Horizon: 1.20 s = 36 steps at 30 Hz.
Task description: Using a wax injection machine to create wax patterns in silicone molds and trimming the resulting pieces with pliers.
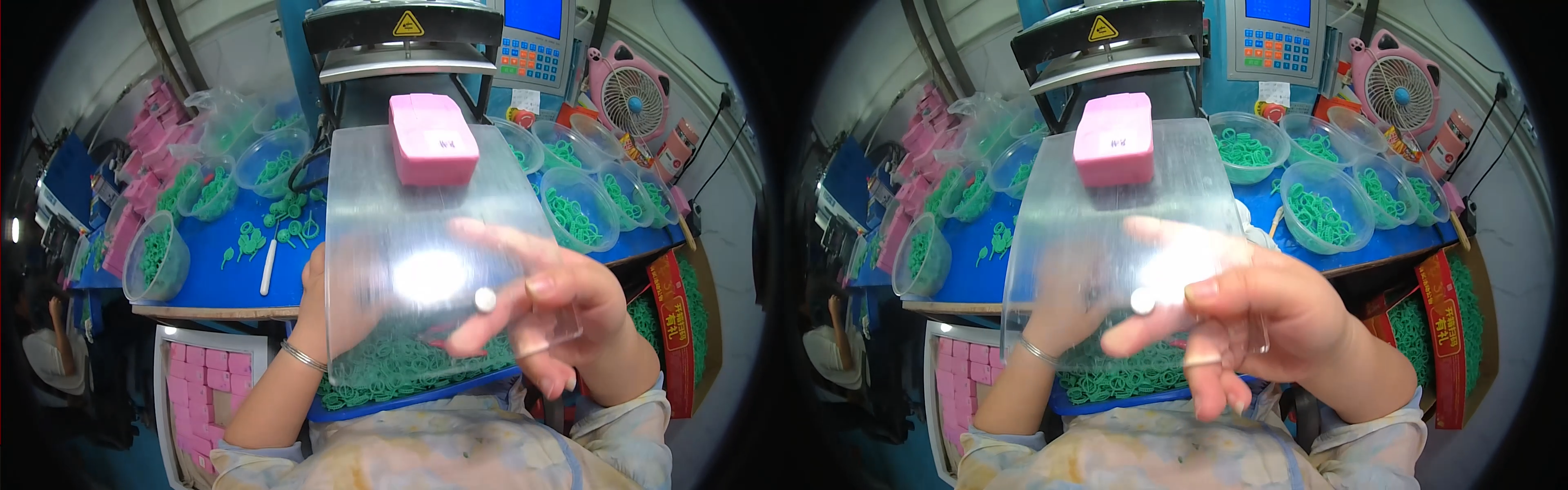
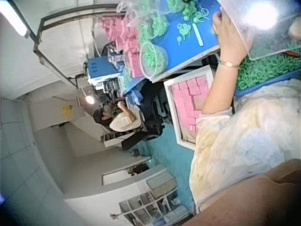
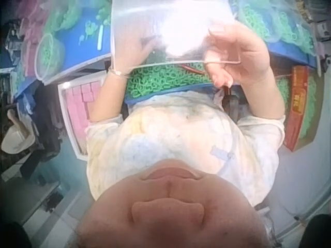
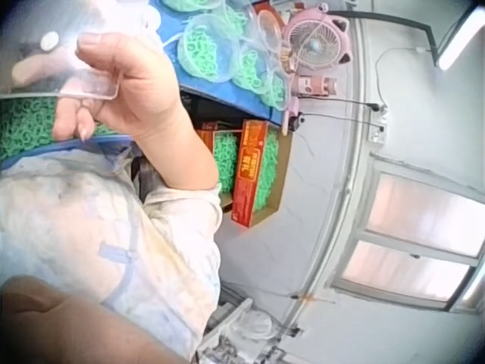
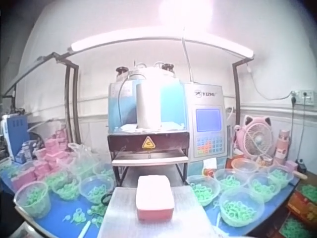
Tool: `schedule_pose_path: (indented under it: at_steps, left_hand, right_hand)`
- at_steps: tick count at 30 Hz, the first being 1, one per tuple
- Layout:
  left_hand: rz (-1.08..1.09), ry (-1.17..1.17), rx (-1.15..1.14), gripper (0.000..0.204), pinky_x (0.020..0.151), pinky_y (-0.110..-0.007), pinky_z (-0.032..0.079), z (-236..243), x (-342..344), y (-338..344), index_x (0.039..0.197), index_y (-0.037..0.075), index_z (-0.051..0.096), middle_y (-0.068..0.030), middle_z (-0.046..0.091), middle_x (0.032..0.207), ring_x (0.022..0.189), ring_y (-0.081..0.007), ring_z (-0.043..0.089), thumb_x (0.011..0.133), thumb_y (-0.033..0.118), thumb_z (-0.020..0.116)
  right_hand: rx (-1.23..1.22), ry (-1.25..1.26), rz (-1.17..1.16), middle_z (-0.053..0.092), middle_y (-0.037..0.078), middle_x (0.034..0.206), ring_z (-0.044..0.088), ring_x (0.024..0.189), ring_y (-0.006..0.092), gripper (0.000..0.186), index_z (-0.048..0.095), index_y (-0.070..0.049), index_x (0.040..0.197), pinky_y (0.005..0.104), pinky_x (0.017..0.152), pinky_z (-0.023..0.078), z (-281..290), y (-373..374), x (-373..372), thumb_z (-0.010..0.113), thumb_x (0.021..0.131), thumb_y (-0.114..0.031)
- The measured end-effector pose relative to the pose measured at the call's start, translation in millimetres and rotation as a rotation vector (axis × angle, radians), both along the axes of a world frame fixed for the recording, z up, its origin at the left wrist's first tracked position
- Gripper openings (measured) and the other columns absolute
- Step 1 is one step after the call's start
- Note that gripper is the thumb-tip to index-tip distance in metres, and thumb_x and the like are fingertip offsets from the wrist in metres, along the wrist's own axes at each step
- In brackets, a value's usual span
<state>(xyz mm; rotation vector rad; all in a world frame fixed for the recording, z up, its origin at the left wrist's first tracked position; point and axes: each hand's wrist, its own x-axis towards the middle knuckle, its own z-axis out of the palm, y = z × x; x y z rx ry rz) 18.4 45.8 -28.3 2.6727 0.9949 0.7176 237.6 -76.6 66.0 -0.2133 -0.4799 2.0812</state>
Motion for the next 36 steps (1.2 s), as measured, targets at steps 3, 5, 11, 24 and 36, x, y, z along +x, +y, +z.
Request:
schedule_pose_path:
  at_steps: [3,5,11,24,36]
  left_hand:
    - [-0.016,-0.036,-0.063,0.052,0.091,-0.044,0.037,-0.4,0.9,2.0,0.114,0.008,0.056,-0.0146,0.055,0.114,0.103,-0.0357,0.048,0.069,0.031,0.071]
    - [-0.064,-0.049,0.123,0.062,0.090,-0.043,0.038,-3.7,-5.5,1.4,0.119,0.005,0.051,-0.0170,0.050,0.117,0.104,-0.0362,0.047,0.068,0.033,0.073]
    - [-0.031,-0.019,0.010,0.077,0.093,-0.042,0.037,1.4,-5.5,4.3,0.127,-0.001,0.042,-0.0196,0.044,0.118,0.106,-0.0370,0.046,0.066,0.032,0.075]
    - [-0.040,0.003,-0.094,0.076,0.093,-0.043,0.038,11.8,-21.3,-13.9,0.127,-0.001,0.041,-0.0203,0.045,0.118,0.109,-0.0369,0.046,0.065,0.027,0.076]
    - [0.953,0.064,0.005,0.073,0.095,-0.036,0.039,-17.2,-277.1,-54.4,0.123,0.000,0.038,-0.0170,0.045,0.116,0.110,-0.0306,0.047,0.064,0.016,0.078]
  right_hand:
    - [0.021,-0.006,-0.044,0.044,0.043,0.116,0.064,0.058,0.0330,0.066,-0.003,-0.002,0.143,0.0329,0.045,0.054,4.8,22.6,4.5,0.034,0.088,-0.008]
    - [0.066,-0.071,-0.074,0.043,0.042,0.118,0.065,0.059,0.0303,0.062,0.002,-0.001,0.143,0.0312,0.047,0.056,2.5,38.7,6.3,0.034,0.090,-0.010]
    - [-0.055,-0.333,-0.596,0.056,0.030,0.103,0.065,0.072,0.0311,0.047,0.030,0.008,0.126,0.0335,0.060,0.057,14.8,67.8,-21.7,0.043,0.094,-0.023]
    - [0.145,-0.649,-0.657,0.038,-0.002,0.043,0.029,0.031,0.0078,0.037,0.051,-0.004,0.076,0.0232,0.033,0.023,-19.6,95.0,-6.7,0.046,0.095,-0.035]
    - [0.315,-0.662,-0.576,0.035,-0.004,0.042,0.026,0.027,0.0043,0.029,0.050,-0.004,0.089,0.0169,0.026,0.020,-27.0,109.6,33.0,0.035,0.100,-0.027]
